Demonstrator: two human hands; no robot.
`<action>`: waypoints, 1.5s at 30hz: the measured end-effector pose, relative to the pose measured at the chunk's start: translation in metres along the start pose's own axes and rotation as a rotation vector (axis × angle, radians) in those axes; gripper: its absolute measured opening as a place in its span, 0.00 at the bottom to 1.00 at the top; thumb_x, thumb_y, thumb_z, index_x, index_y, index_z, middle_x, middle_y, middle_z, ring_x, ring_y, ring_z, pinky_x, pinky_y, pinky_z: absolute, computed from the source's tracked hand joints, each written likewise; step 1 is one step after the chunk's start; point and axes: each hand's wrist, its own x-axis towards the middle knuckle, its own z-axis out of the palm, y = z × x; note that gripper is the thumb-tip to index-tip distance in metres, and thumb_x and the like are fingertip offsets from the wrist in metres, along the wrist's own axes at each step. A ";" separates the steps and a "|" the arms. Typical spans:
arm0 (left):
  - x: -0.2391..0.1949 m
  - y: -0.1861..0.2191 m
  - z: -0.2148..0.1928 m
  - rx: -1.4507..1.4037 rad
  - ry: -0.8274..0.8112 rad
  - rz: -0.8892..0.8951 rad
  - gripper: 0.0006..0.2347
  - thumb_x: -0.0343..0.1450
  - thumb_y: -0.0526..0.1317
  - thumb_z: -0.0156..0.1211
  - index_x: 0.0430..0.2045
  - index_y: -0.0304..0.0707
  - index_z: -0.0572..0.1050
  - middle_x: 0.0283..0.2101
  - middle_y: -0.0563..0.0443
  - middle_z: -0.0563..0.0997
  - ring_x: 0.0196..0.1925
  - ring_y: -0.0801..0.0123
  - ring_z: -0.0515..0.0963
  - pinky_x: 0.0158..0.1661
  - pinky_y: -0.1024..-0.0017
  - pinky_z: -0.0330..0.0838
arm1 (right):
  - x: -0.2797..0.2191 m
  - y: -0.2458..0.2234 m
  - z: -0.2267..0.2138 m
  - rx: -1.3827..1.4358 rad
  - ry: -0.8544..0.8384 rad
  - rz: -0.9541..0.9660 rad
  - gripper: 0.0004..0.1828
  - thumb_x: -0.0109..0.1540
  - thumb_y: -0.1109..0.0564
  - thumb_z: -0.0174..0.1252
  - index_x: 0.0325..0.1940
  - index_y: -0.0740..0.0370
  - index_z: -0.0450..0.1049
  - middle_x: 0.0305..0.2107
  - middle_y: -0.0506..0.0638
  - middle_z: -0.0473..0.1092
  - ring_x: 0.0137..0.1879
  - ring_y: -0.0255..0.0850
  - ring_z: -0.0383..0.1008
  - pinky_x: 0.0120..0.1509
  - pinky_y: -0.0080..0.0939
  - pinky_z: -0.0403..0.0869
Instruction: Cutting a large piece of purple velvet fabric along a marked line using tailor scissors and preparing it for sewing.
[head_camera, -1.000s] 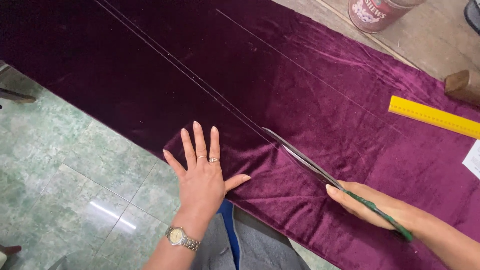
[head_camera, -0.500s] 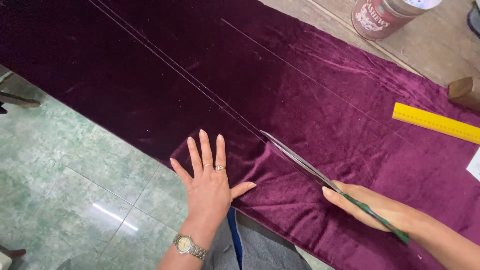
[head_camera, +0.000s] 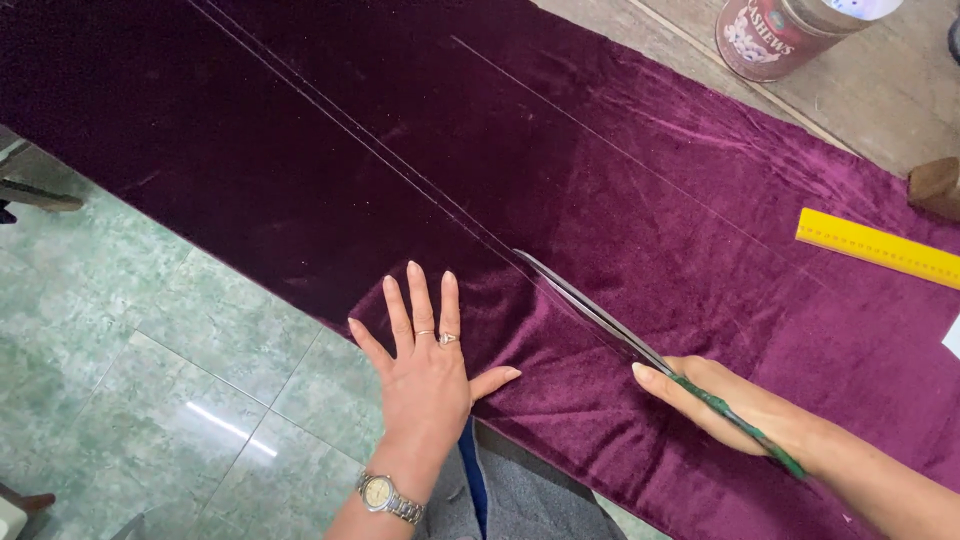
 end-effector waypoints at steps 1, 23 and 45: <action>0.000 0.000 -0.001 0.000 0.000 0.000 0.57 0.49 0.83 0.43 0.69 0.45 0.46 0.73 0.39 0.42 0.74 0.45 0.43 0.59 0.30 0.46 | -0.001 -0.004 -0.001 0.000 0.000 0.000 0.21 0.68 0.39 0.41 0.25 0.50 0.54 0.25 0.36 0.55 0.30 0.30 0.55 0.33 0.36 0.64; 0.000 0.000 -0.001 -0.010 0.015 -0.019 0.59 0.47 0.83 0.45 0.69 0.46 0.44 0.73 0.41 0.40 0.74 0.46 0.41 0.60 0.30 0.43 | 0.024 -0.039 -0.010 -0.123 -0.036 0.088 0.22 0.67 0.36 0.38 0.27 0.51 0.56 0.26 0.37 0.58 0.33 0.31 0.58 0.39 0.35 0.66; 0.104 -0.133 0.002 -0.224 -0.077 -0.035 0.50 0.61 0.73 0.42 0.69 0.35 0.38 0.72 0.38 0.33 0.73 0.42 0.32 0.56 0.23 0.32 | 0.039 -0.067 -0.021 -0.153 -0.045 0.049 0.19 0.67 0.39 0.39 0.29 0.51 0.60 0.28 0.34 0.62 0.35 0.29 0.61 0.44 0.34 0.69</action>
